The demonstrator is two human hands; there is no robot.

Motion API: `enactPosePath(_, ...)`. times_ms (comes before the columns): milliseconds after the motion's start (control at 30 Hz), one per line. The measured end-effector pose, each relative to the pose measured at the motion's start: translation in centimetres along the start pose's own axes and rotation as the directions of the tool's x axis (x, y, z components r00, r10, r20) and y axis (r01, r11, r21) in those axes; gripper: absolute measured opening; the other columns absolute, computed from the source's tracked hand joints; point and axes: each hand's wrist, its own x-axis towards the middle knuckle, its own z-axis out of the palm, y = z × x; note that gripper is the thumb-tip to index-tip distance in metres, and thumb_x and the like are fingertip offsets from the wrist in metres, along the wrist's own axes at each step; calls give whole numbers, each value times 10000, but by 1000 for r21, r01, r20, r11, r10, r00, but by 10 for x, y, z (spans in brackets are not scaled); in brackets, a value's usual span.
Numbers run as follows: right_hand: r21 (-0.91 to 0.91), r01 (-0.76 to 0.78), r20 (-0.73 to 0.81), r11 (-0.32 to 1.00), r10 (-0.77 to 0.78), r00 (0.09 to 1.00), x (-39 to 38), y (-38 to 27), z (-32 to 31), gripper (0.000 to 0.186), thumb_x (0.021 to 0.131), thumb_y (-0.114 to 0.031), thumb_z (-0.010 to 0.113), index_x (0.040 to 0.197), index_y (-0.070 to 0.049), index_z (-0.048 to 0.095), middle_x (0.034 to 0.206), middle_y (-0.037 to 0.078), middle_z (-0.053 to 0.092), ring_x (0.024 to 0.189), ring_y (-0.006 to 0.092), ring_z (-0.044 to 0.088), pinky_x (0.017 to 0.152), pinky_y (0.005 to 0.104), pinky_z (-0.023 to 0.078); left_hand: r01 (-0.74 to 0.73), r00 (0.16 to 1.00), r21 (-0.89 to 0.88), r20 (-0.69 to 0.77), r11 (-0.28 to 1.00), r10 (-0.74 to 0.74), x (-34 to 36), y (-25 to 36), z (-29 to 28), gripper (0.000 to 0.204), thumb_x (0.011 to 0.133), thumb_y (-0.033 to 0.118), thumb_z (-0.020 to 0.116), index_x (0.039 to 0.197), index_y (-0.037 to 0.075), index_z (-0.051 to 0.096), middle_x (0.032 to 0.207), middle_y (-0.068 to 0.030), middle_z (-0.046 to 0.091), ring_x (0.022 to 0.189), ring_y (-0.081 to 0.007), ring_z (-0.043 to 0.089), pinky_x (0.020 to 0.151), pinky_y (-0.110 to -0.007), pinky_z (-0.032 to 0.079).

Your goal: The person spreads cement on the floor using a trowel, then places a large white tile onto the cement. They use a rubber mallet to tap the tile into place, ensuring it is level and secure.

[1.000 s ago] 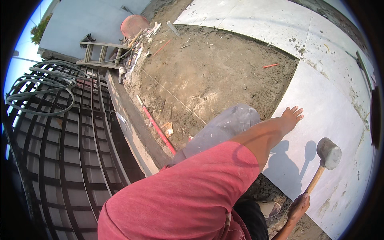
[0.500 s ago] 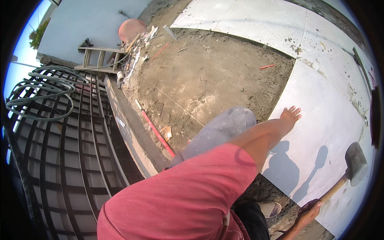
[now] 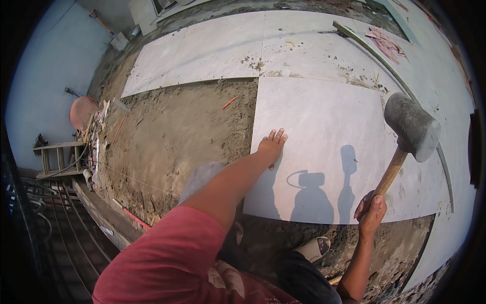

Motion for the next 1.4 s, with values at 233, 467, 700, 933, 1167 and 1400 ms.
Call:
enactPosePath(233, -464, 106, 84, 880, -75, 994, 26, 140, 3, 561, 988, -520, 487, 858, 21, 555, 634, 136, 520, 556, 239, 530, 550, 378, 426, -24, 1000, 88, 1, 996, 24, 11, 4, -7, 1404, 606, 387, 928, 1566, 77, -49, 1640, -162, -83, 1513, -351, 45, 1199, -407, 260)
enactPosePath(467, -165, 87, 117, 982, -68, 991, 40, 11, 28, 493, 1002, -428, 547, 743, -12, 495, 570, 90, 441, 559, 146, 443, 516, 338, 392, 23, 999, 181, 18, 983, -27, 7, -2, -10, 1448, 574, 553, 896, 1553, 5, -19, 1626, -235, -23, 1497, -393, 124, 1171, -505, 272)
enactPosePath(700, -420, -220, -50, 880, 220, 974, -1, 129, -12, 583, 980, -547, 492, 853, 20, 537, 642, 170, 576, 646, 327, 619, 608, 422, 481, 32, 995, 37, -94, 999, -28, 25, 92, -46, 1439, 579, 707, 815, 1562, 32, 9, 1622, -250, 1, 1472, -492, 84, 1136, -618, 239)
enactPosePath(933, -334, -48, -76, 941, 23, 997, -6, 11, -22, 658, 978, -607, 428, 910, 35, 555, 657, 220, 587, 682, 399, 636, 650, 462, 503, 4, 981, -70, -194, 998, -17, 66, 87, -21, 1429, 589, 656, 843, 1570, 131, -55, 1596, -290, -85, 1419, -606, 9, 1024, -697, 367)
enactPosePath(1167, -443, -189, -252, 876, 81, 964, -45, 127, -39, 505, 990, -478, 522, 880, 16, 519, 622, 207, 571, 634, 387, 623, 593, 446, 470, -26, 974, -13, -223, 1000, 22, 82, 94, -10, 1446, 587, 671, 837, 1568, 125, -76, 1591, -309, -76, 1410, -624, 30, 1027, -687, 363)
enactPosePath(1400, -221, -10, -216, 975, -38, 976, 8, 27, -32, 540, 986, -507, 512, 876, 19, 554, 643, 222, 600, 650, 393, 635, 615, 467, 479, 104, 993, 16, -56, 994, -103, 38, 114, -57, 1438, 593, 692, 822, 1567, 86, -45, 1591, -320, -21, 1440, -556, 125, 1057, -666, 332)
